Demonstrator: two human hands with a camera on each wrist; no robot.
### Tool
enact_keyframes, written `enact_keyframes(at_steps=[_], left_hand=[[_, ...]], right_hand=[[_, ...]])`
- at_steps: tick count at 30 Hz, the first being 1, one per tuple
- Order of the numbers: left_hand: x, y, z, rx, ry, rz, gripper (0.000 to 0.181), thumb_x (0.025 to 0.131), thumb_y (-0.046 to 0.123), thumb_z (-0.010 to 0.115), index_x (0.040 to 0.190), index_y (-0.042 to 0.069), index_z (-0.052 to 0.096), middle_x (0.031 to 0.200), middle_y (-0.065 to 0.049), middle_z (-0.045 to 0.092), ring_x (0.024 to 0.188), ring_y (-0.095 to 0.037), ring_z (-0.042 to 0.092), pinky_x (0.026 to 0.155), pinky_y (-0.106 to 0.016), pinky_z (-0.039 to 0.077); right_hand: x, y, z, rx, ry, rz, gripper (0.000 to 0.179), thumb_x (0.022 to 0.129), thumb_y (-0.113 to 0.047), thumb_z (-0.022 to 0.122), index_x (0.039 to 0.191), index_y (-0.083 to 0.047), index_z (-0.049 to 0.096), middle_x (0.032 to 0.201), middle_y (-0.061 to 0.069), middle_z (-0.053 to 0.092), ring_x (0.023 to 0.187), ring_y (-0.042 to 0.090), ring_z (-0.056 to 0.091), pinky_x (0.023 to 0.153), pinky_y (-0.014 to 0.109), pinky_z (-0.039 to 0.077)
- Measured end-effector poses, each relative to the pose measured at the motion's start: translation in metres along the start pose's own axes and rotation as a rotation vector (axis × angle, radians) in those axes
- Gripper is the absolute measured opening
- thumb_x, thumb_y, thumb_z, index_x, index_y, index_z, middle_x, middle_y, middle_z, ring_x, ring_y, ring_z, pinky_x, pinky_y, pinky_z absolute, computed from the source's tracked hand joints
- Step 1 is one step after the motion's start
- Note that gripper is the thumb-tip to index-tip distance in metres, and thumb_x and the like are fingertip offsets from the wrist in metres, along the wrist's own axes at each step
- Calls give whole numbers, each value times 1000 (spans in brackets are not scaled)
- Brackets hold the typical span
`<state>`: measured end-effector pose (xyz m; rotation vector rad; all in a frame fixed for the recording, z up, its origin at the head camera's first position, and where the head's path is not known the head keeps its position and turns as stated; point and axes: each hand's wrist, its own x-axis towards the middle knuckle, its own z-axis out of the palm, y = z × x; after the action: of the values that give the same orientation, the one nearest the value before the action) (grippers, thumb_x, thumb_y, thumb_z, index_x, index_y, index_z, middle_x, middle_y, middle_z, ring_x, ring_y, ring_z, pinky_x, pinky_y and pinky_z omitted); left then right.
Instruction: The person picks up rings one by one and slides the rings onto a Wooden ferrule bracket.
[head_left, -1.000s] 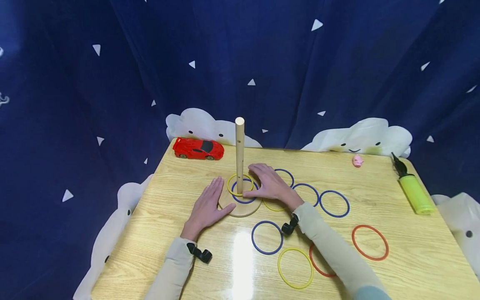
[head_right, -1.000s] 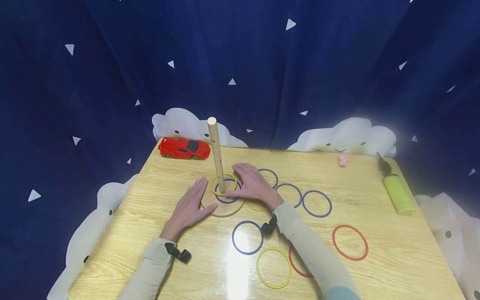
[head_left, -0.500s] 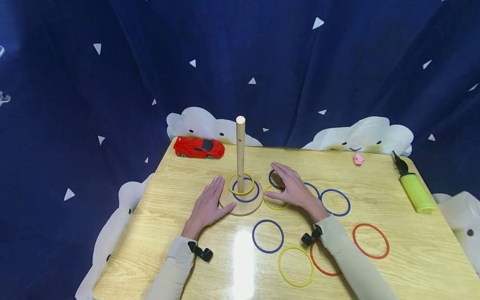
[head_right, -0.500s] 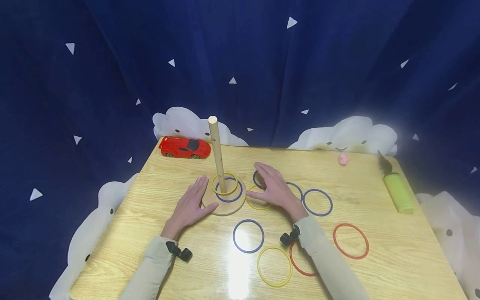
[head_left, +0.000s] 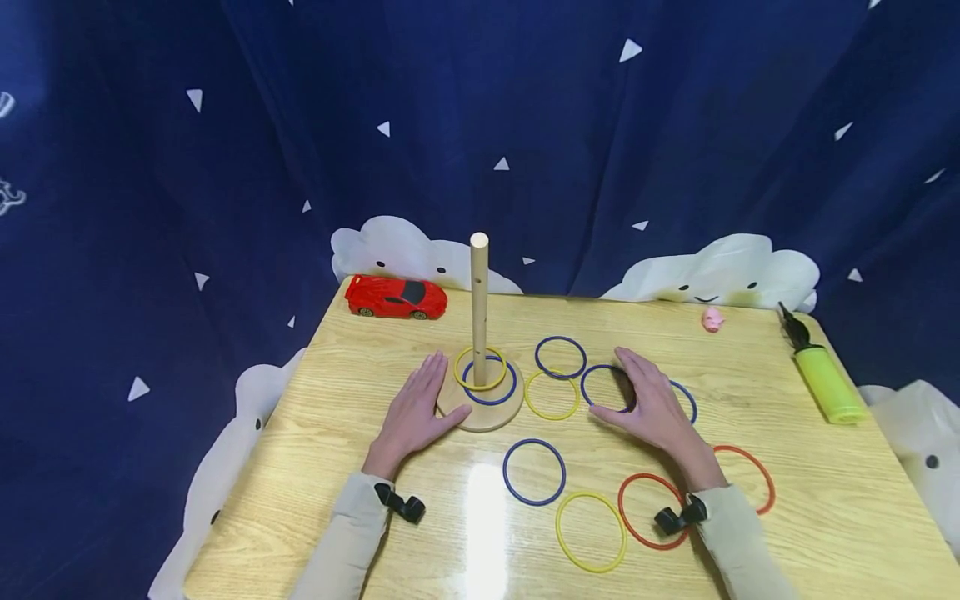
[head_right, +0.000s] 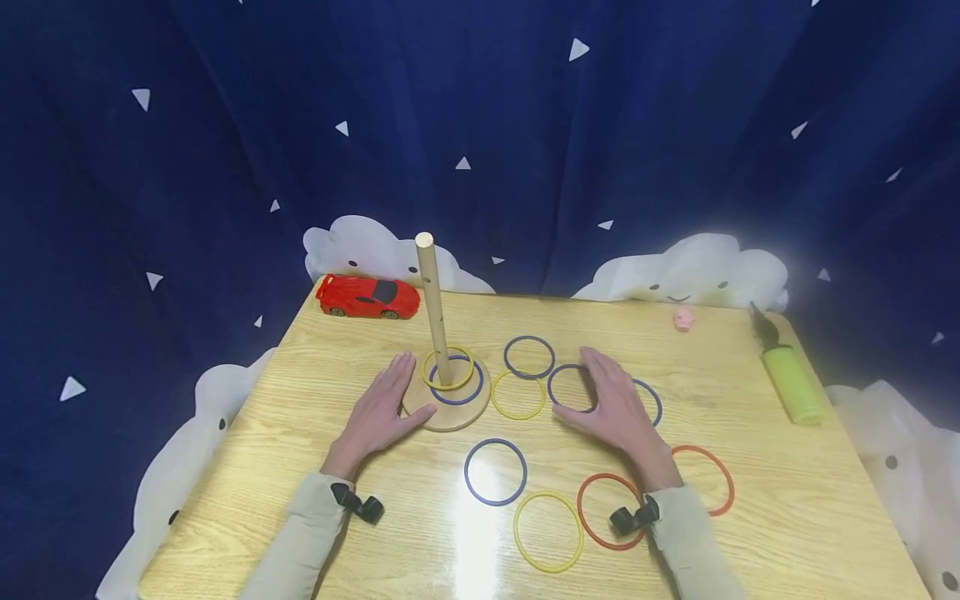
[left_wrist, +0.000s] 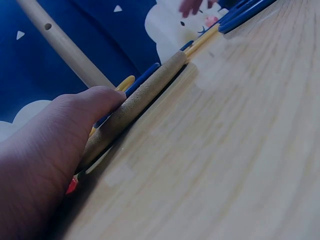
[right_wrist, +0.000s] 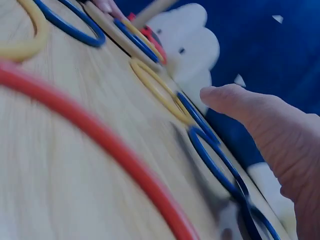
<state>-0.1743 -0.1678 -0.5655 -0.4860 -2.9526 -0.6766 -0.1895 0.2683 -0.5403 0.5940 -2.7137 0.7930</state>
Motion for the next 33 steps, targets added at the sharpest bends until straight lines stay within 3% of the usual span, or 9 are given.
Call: enact_keyframes(at_steps=[8,12,15,20,26,33], left_hand=[[-1,-1,1,-4,1,-2,105,94,79,49,168,10,18,176,-3,14,162,-20,8,131,-45,16],[-1,-1,1,-10,2,0,105,95,78,49,168,10,18,175,-4,15,162,-21,9,130,-46,17],[-1,-1,1,-7,6,1,104,95,78,49,168,10,19,175,-4,15,162,-21,9,130,-47,18],[-1,0,1,-8,4,8,104,95,78,50,168,9,20,175,-4,15,162,-21,10,130,-46,18],[0,0,1,-6,-4,0,105,95,79,48,168,10,18,176,-4,15,162,-19,8,131,-45,16],[0,-1,1,-6,-22,-11,106,94,82,45,169,12,16,176,-1,10,162,-15,2,131,-42,12]], right_hand=[[-37,34,-23,-31,41,117,130,65,-54,96,165,-5,28,164,25,36,145,53,35,108,76,31],[-50,44,-30,-75,68,155,128,64,-55,96,159,4,34,155,30,44,139,54,40,104,74,34],[-54,49,-34,-93,73,179,123,64,-56,96,152,9,40,146,33,49,134,55,44,102,73,35],[-58,53,-37,-117,27,227,119,66,-61,93,147,13,45,147,36,47,133,57,43,100,75,35],[-58,52,-39,-114,25,218,102,68,-60,92,135,9,59,140,29,52,129,53,46,100,71,35],[-63,55,-44,-85,-14,225,99,69,-60,92,134,8,61,141,28,51,130,52,44,101,69,35]])
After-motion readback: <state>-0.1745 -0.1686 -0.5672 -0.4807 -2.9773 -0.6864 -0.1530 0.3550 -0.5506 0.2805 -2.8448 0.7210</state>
